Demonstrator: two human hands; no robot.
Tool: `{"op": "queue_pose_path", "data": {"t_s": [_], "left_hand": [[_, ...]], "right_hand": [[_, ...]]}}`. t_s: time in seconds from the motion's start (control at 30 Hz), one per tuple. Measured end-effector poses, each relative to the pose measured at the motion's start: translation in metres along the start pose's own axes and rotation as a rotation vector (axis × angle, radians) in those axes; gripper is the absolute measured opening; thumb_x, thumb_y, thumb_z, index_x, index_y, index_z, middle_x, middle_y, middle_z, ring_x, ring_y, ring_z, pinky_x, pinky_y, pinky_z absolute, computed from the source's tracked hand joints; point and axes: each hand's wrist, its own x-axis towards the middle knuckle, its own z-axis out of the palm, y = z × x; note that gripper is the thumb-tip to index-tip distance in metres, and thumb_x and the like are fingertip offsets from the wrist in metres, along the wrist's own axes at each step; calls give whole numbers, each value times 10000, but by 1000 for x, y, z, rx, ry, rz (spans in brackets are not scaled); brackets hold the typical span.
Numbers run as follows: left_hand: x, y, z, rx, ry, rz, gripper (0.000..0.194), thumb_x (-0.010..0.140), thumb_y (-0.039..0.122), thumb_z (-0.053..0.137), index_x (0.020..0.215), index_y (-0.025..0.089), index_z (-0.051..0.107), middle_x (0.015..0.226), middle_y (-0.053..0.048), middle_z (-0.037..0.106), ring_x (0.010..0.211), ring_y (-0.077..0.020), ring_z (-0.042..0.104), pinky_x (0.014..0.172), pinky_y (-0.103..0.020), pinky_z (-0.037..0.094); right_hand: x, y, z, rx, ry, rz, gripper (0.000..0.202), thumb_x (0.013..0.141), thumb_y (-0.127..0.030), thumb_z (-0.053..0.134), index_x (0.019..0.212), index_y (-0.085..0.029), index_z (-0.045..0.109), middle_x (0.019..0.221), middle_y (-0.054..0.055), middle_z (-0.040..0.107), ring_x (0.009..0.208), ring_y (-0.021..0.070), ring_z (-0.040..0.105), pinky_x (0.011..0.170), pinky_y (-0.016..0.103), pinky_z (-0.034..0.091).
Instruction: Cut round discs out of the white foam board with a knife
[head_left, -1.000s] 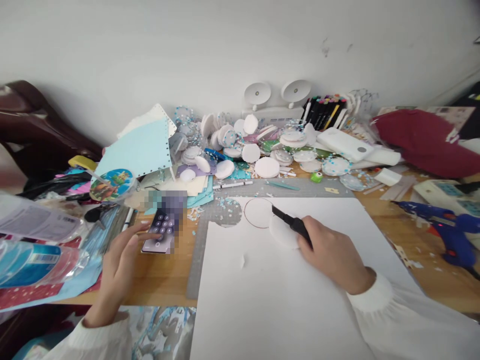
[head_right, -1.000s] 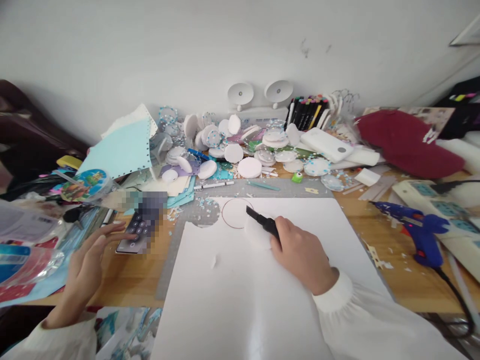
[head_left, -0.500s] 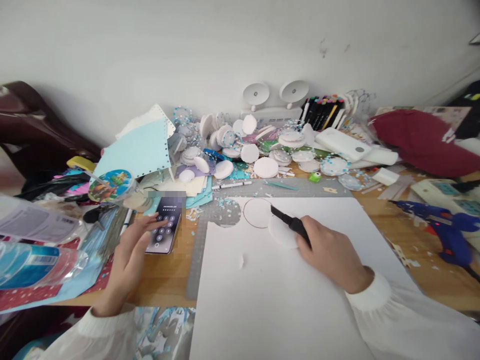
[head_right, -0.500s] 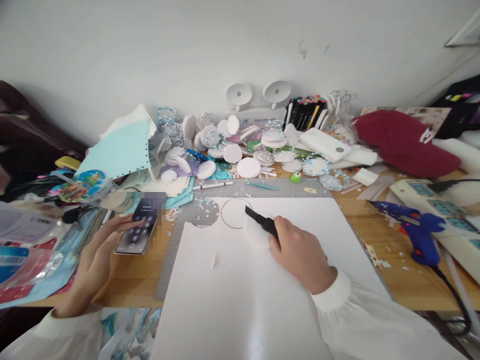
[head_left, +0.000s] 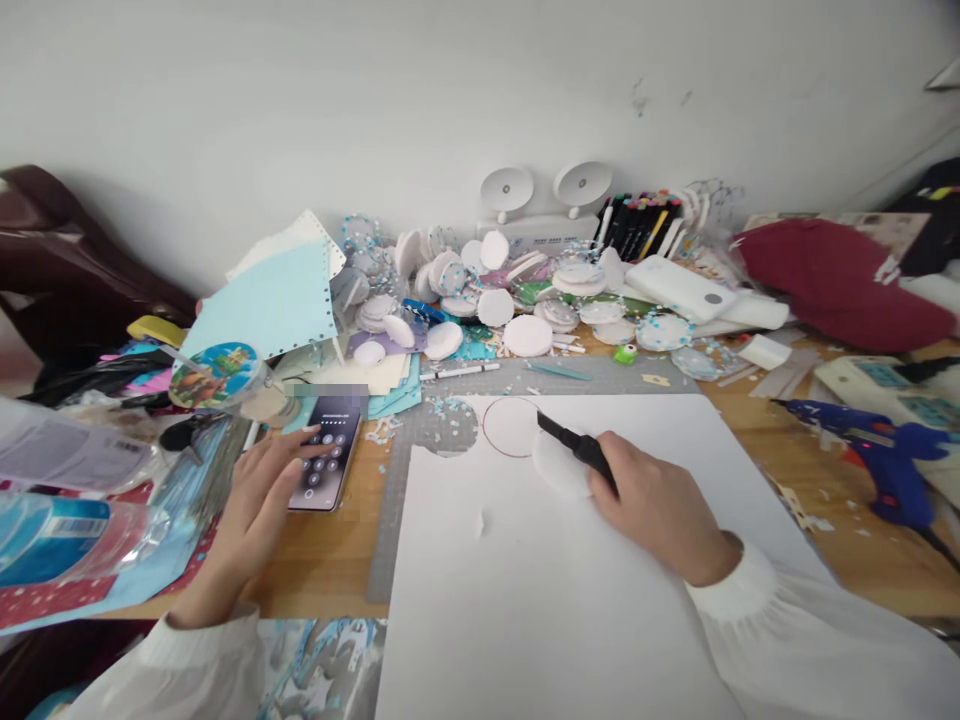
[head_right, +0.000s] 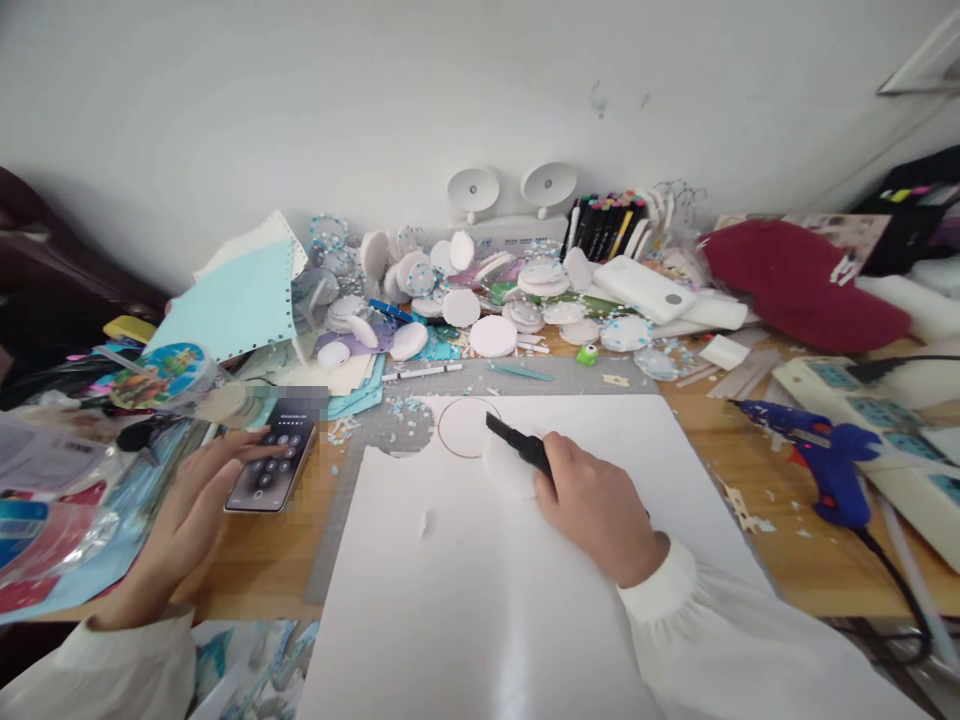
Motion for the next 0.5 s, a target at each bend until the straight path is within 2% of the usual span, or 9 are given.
{"op": "queue_pose_path", "data": {"t_s": [0.1, 0.23, 0.37, 0.5], "left_hand": [[1, 1, 0, 1, 11, 14, 361, 963, 411, 343, 1059, 261, 658, 1166, -21, 670, 1151, -236, 540, 1053, -408, 318], [0, -1, 0, 2, 180, -37, 241, 920, 376, 462, 878, 209, 630, 920, -27, 661, 929, -203, 601, 889, -335, 420], [-3, -6, 0, 15, 296, -60, 209, 871, 328, 529, 710, 195, 534, 690, 17, 539, 679, -146, 516, 706, -287, 410], [-6, -5, -5, -12, 295, -30, 219, 858, 306, 517, 668, 205, 473, 672, 17, 508, 644, -134, 486, 631, -277, 398]], "right_hand": [[0, 0, 0, -1, 5, 3, 41, 865, -221, 457, 876, -186, 476, 738, 29, 635, 581, 187, 595, 509, 291, 181], [1, 0, 1, 0, 1, 4, 41, 860, -217, 467, 885, -185, 476, 743, 28, 636, 589, 190, 604, 507, 288, 180], [1, 1, 1, -12, -10, 8, 42, 863, -222, 474, 886, -187, 471, 742, 23, 635, 592, 193, 614, 507, 286, 184], [0, 0, 1, -14, -17, 18, 39, 867, -227, 466, 881, -190, 465, 747, 21, 637, 601, 192, 616, 509, 285, 181]]}}
